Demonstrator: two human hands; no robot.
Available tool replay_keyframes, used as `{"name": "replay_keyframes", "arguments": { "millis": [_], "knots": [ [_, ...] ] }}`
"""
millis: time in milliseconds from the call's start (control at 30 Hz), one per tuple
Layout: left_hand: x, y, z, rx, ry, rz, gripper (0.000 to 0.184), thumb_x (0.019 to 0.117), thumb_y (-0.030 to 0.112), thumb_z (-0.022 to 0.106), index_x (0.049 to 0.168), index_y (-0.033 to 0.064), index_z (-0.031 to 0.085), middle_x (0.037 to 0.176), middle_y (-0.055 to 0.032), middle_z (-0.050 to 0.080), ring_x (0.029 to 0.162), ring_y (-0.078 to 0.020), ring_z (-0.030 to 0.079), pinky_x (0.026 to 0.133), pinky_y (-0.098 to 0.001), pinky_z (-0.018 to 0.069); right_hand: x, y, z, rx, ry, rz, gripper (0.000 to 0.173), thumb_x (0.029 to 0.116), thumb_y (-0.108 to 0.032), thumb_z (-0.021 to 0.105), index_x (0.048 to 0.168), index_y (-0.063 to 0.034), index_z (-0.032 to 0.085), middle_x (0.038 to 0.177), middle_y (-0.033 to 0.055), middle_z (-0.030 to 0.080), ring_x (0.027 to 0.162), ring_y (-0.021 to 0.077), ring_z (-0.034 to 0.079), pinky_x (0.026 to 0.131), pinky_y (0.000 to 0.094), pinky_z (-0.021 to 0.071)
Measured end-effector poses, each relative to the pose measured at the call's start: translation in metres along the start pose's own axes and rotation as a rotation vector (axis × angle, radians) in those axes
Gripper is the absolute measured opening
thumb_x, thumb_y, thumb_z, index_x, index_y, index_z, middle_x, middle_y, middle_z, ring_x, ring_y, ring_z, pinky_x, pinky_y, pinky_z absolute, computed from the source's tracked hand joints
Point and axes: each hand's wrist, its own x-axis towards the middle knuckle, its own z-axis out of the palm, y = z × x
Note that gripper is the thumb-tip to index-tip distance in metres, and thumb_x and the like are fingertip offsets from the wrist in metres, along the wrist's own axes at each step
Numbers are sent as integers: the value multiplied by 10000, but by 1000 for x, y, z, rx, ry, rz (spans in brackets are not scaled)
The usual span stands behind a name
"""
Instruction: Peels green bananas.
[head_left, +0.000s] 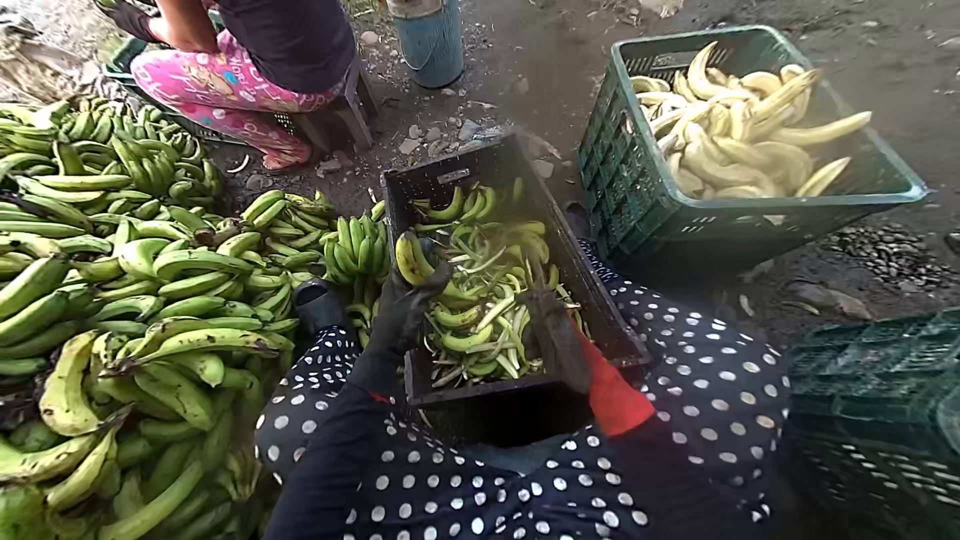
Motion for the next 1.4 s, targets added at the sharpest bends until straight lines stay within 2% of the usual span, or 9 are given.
{"name": "replay_keyframes", "arguments": {
  "millis": [100, 267, 500, 667, 800, 900, 1000, 1133, 1400],
  "knots": [
    [6, -7, -1, -74, 51, 91, 617, 870, 134, 802, 1418, 170, 520, 1210, -35, 676, 1054, -161, 678, 896, -378, 601, -19, -3, 39, 51, 20, 26, 529, 1112, -442, 257, 1341, -35, 505, 621, -11, 567, 481, 102, 557, 453, 258, 502],
    [7, -13, 26, -67, 280, 140, 632, 815, 200, 858, 1341, 62, 536, 1131, -56, 696, 1009, -137, 689, 894, -345, 597, -5, 14, 67, 46, 36, 123, 483, 1115, -439, 274, 1243, -53, 535, 589, -1, 530, 438, 121, 524, 420, 287, 494],
    [2, -19, 43, -41, 225, 180, 621, 839, 231, 834, 1347, 33, 537, 1156, -53, 692, 1045, -115, 680, 937, -324, 582, -20, -45, 84, 226, 94, -471, 365, 1089, -391, 438, 1116, -65, 599, 589, -87, 613, 480, 31, 573, 480, 209, 509],
    [5, -8, 44, -267, 168, 245, 624, 824, 113, 833, 1361, 31, 527, 1155, -94, 701, 1035, -195, 695, 917, -382, 603, -8, 28, 63, -128, -73, 260, 545, 1096, -488, 293, 1298, -50, 546, 666, 28, 551, 499, 152, 539, 478, 345, 514],
    [11, -11, 34, -284, 169, 181, 684, 879, 280, 794, 1450, 110, 459, 1222, -102, 666, 1077, -218, 673, 924, -418, 593, -23, 22, 55, -9, -21, 160, 508, 1088, -480, 306, 1372, -100, 485, 664, 1, 563, 496, 135, 559, 455, 309, 515],
    [18, -19, 37, -320, 157, 94, 644, 1008, 611, 430, 1479, 172, 435, 1164, -97, 658, 963, -215, 680, 827, -457, 599, 5, 3, 39, -284, 117, -108, 440, 1085, -340, 414, 1366, -33, 557, 957, 27, 673, 802, 78, 641, 744, 277, 558],
    [17, -17, 38, -310, 112, 77, 635, 1046, 605, 257, 1423, 163, 514, 1141, -60, 658, 922, -145, 659, 789, -371, 590, 35, -15, 21, -791, 5, -208, 544, 1028, -398, 474, 1520, -168, 506, 1449, 143, 586, 1364, 306, 524, 1101, 559, 425],
    [12, -16, 36, -91, 72, 91, 603, 1061, 436, 257, 1503, 63, 431, 1368, -124, 581, 1181, -132, 593, 1011, -356, 509, 38, -35, 23, -1138, -120, -57, 598, 1035, -470, 479, 1603, -344, 343, 1514, 203, 486, 1400, 455, 442, 1044, 691, 416],
    [12, 0, 36, -367, 50, 125, 499, 1123, 324, 254, 1447, -6, 442, 1220, -122, 626, 1013, -123, 648, 882, -335, 569, -3, -54, 45, -1198, 74, -34, 506, 1030, -385, 545, 1517, -251, 512, 1525, 195, 491, 1422, 442, 428, 1067, 705, 379]
  ]
}}
